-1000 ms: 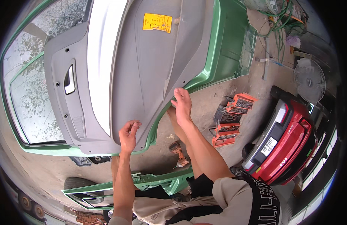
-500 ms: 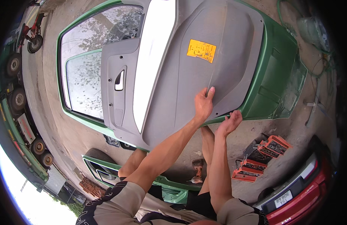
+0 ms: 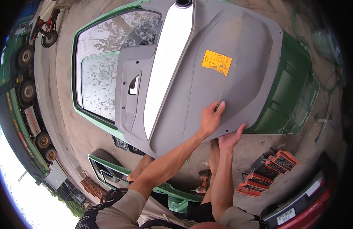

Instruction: The person unscrews and removes components from a green car door panel using a screwdriver. They remove a silver trim piece and then detach the inner plastic panel from the door frame by hand.

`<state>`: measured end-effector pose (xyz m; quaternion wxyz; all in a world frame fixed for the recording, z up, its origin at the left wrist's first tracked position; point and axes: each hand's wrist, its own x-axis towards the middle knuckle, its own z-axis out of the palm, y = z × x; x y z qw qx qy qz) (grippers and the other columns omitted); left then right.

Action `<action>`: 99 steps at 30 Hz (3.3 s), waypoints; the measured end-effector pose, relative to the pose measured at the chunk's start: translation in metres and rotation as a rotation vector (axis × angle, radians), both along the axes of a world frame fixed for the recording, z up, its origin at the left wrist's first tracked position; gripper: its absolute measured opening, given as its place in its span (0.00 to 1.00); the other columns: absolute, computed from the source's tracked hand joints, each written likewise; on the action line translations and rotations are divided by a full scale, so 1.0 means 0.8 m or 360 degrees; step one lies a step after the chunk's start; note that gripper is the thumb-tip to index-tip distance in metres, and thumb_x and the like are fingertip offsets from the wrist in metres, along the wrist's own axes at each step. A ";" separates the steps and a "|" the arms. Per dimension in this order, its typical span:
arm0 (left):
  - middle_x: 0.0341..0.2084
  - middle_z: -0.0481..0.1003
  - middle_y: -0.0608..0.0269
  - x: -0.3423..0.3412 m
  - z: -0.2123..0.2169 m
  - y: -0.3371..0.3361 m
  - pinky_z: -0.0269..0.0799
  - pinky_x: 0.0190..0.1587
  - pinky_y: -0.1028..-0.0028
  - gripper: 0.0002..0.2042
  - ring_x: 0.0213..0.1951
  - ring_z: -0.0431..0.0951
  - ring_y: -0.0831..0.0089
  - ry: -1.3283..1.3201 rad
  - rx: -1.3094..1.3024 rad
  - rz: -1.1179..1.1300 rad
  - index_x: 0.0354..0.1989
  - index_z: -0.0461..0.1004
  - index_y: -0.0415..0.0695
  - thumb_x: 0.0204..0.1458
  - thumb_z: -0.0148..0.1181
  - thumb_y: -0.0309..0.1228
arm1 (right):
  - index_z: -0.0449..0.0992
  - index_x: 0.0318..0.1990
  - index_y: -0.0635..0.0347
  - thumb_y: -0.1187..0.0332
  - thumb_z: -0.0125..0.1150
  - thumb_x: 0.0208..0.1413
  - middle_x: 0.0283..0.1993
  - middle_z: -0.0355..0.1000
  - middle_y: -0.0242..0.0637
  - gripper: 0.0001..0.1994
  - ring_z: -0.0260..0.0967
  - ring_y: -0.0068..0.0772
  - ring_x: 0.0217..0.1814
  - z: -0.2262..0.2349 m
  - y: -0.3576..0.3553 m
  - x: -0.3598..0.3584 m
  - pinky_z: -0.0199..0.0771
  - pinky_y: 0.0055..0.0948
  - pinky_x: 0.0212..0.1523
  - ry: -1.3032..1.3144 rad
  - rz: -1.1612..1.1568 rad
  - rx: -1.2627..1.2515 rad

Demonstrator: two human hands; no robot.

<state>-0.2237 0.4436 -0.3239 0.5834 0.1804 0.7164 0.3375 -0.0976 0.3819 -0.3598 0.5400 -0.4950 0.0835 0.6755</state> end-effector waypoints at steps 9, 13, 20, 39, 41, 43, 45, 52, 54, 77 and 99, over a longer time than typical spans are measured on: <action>0.36 0.81 0.57 -0.037 -0.041 -0.026 0.72 0.43 0.68 0.17 0.38 0.76 0.73 -0.0128 0.0084 -0.0362 0.52 0.77 0.38 0.65 0.57 0.40 | 0.71 0.63 0.66 0.45 0.54 0.68 0.60 0.74 0.47 0.31 0.73 0.44 0.62 -0.020 0.006 -0.005 0.74 0.45 0.59 -0.1109 0.0637 -0.0545; 0.38 0.82 0.55 -0.054 -0.019 -0.062 0.74 0.45 0.67 0.16 0.41 0.79 0.73 -0.0067 0.0225 -0.0124 0.50 0.77 0.35 0.66 0.57 0.37 | 0.82 0.29 0.70 0.39 0.52 0.65 0.28 0.79 0.52 0.35 0.79 0.46 0.36 0.007 -0.030 -0.002 0.72 0.52 0.46 -0.1988 0.2378 -0.0589; 0.20 0.78 0.64 -0.116 0.025 -0.279 0.69 0.28 0.73 0.09 0.22 0.72 0.80 -0.0009 -0.0556 0.0331 0.35 0.78 0.36 0.59 0.63 0.31 | 0.76 0.22 0.64 0.38 0.56 0.61 0.21 0.74 0.43 0.33 0.71 0.43 0.22 -0.026 -0.151 -0.055 0.70 0.42 0.32 -0.0874 0.3764 0.0157; 0.19 0.71 0.71 -0.076 -0.014 -0.722 0.63 0.26 0.78 0.09 0.25 0.69 0.85 -0.0573 -0.0678 0.1176 0.43 0.81 0.40 0.60 0.64 0.33 | 0.74 0.36 0.60 0.46 0.61 0.63 0.22 0.70 0.31 0.22 0.69 0.25 0.24 -0.052 -0.339 -0.078 0.69 0.32 0.24 -0.0690 0.4544 -0.0652; 0.19 0.69 0.73 -0.092 0.005 -0.721 0.63 0.27 0.79 0.11 0.24 0.67 0.84 -0.0890 -0.0353 0.1511 0.51 0.78 0.40 0.62 0.61 0.28 | 0.74 0.39 0.60 0.50 0.63 0.63 0.24 0.72 0.32 0.19 0.72 0.26 0.26 -0.035 -0.366 -0.057 0.73 0.31 0.27 -0.1033 0.4050 -0.0464; 0.20 0.68 0.75 -0.096 0.014 -0.764 0.64 0.27 0.79 0.14 0.22 0.66 0.83 -0.0812 -0.0272 0.1639 0.56 0.75 0.41 0.63 0.59 0.25 | 0.77 0.42 0.58 0.47 0.61 0.62 0.39 0.80 0.42 0.21 0.79 0.43 0.38 -0.008 -0.414 -0.080 0.77 0.40 0.43 -0.1565 0.4098 -0.0089; 0.23 0.73 0.69 -0.126 0.026 -0.801 0.67 0.28 0.81 0.12 0.22 0.70 0.82 -0.0708 -0.0262 0.1441 0.54 0.77 0.41 0.64 0.59 0.28 | 0.79 0.45 0.57 0.46 0.61 0.60 0.48 0.80 0.48 0.22 0.76 0.51 0.55 0.049 -0.456 -0.112 0.73 0.46 0.55 -0.1845 0.3909 0.0164; 0.26 0.71 0.70 -0.282 0.080 -0.851 0.66 0.29 0.82 0.13 0.24 0.66 0.84 -0.0019 -0.0200 0.1408 0.55 0.75 0.43 0.66 0.56 0.33 | 0.77 0.40 0.63 0.54 0.59 0.64 0.28 0.80 0.36 0.18 0.80 0.30 0.26 0.208 -0.578 -0.104 0.78 0.33 0.34 -0.0956 0.2657 -0.0390; 0.26 0.71 0.71 -0.343 0.120 -0.863 0.67 0.31 0.80 0.15 0.26 0.67 0.82 0.0035 -0.0276 0.1142 0.56 0.74 0.44 0.65 0.58 0.36 | 0.77 0.39 0.63 0.54 0.60 0.63 0.28 0.80 0.36 0.18 0.80 0.31 0.26 0.211 -0.626 -0.091 0.79 0.34 0.36 -0.0835 0.2534 -0.0371; 0.33 0.77 0.65 0.519 0.220 -0.396 0.73 0.40 0.76 0.07 0.33 0.75 0.77 -0.0599 -0.0422 -0.1064 0.43 0.76 0.41 0.67 0.56 0.31 | 0.80 0.34 0.63 0.63 0.63 0.64 0.26 0.77 0.33 0.12 0.74 0.25 0.26 0.026 -0.454 0.746 0.74 0.29 0.27 -0.0744 0.0037 -0.0782; 0.29 0.78 0.62 0.520 0.153 -0.490 0.74 0.32 0.76 0.14 0.27 0.78 0.77 -0.0010 -0.1384 -0.0772 0.47 0.75 0.38 0.67 0.57 0.38 | 0.74 0.36 0.51 0.64 0.57 0.65 0.28 0.72 0.28 0.05 0.67 0.22 0.24 -0.311 -0.319 0.970 0.64 0.22 0.21 -0.0653 -0.0741 -0.1165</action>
